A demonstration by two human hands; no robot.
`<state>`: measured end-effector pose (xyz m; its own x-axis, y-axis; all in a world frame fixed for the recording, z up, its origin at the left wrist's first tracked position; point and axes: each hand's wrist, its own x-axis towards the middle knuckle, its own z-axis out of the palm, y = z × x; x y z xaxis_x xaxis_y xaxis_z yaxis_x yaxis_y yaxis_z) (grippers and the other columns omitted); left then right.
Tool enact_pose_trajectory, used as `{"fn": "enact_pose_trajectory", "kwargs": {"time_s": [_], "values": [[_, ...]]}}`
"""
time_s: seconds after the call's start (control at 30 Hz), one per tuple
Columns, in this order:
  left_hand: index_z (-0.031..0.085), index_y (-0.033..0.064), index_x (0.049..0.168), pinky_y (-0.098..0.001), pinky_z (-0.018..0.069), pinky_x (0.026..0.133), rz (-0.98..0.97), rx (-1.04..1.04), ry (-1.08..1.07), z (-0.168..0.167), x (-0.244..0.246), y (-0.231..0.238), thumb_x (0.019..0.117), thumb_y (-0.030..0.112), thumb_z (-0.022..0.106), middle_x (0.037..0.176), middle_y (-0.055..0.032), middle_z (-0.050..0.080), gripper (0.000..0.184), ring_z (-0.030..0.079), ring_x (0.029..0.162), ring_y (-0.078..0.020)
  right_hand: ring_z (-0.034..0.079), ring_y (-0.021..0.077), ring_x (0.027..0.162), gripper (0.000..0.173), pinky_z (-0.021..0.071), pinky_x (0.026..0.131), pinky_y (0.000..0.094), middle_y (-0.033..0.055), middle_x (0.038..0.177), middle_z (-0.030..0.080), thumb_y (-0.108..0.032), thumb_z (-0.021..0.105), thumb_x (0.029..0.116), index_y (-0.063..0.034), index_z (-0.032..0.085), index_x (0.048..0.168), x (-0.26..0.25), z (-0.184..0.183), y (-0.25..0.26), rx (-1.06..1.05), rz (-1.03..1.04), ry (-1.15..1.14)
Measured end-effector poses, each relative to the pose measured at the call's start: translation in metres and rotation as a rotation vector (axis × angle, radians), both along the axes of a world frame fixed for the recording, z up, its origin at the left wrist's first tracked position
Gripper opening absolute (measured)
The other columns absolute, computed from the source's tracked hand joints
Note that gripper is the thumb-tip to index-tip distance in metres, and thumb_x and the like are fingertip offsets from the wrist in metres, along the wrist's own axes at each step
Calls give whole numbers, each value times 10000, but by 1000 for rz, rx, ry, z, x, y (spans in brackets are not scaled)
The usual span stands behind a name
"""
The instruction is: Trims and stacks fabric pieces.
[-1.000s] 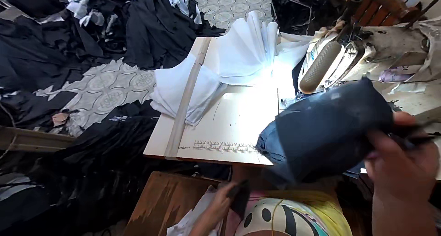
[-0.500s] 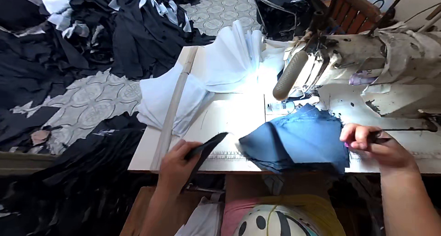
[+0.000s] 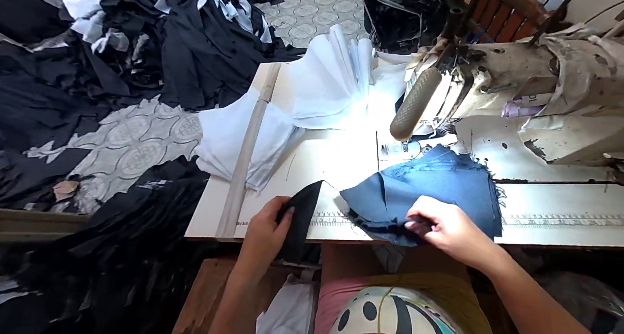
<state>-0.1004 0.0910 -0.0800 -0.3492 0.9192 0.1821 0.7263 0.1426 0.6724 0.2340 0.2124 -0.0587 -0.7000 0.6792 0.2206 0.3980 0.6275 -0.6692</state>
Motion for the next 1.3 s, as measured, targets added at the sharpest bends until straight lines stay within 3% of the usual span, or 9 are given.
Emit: {"fn": "enact_pose_trajectory", "kwargs": {"time_s": [0.13,0.3,0.43,0.57,0.7,0.9,1.1,1.2,1.3], "values": [[558,-53,1189,-154,541,802,4,84,-362,10,4,3,982,70,453,990,5,672,262,638,875,67,497,-124,699,240,406,652,54,-25,789,624,-129,545,987,42,688,899,7,25,9,-89,-201,288],[626,156,1067,-143,572,768,-56,425,-531,35,10,-3,993,141,597,929,200,695,82,662,844,79,644,-118,835,171,551,755,119,-261,910,701,-201,573,1014,-320,695,1014,38,70,10,-36,-381,611],[662,190,1027,-125,561,755,-82,433,-483,42,6,2,962,177,659,915,209,701,67,654,832,93,653,-109,776,223,562,718,119,-248,847,693,-89,534,988,-273,659,991,57,78,17,-106,-530,630],[681,-31,1028,-197,539,738,-84,190,-179,16,6,15,949,208,657,886,-38,696,253,634,782,1,580,115,784,243,488,759,312,128,881,650,-118,564,1011,102,657,1055,70,28,39,-25,-657,35],[710,-23,1029,-420,559,752,-52,98,16,5,14,21,953,232,646,941,-159,709,273,684,828,-224,662,550,980,411,442,850,737,342,1032,686,-273,683,979,71,652,1202,58,16,36,145,-753,-329],[723,7,995,-301,553,736,-37,208,91,15,21,18,948,267,629,902,-118,707,281,675,810,-151,716,347,807,400,548,699,561,169,860,720,-387,651,951,1,742,979,-40,57,9,300,-303,-141],[727,10,957,-214,531,729,-47,277,97,18,32,5,940,262,630,855,-90,691,271,652,783,-94,669,432,1070,472,493,879,585,246,1056,695,-385,401,1103,13,643,1176,-120,48,8,-34,6,-669],[717,-7,945,-150,515,749,-82,312,-18,19,32,-2,938,233,633,857,-63,688,254,632,793,-20,691,357,862,462,503,732,525,186,882,688,-426,498,1055,3,670,1072,-97,45,10,-34,15,-333],[672,82,993,-95,527,756,-250,403,-398,22,52,-3,1009,238,606,897,86,679,170,622,823,93,539,68,726,481,456,653,243,43,915,652,-395,700,933,-19,656,1229,-81,46,-1,-187,193,135]]}}
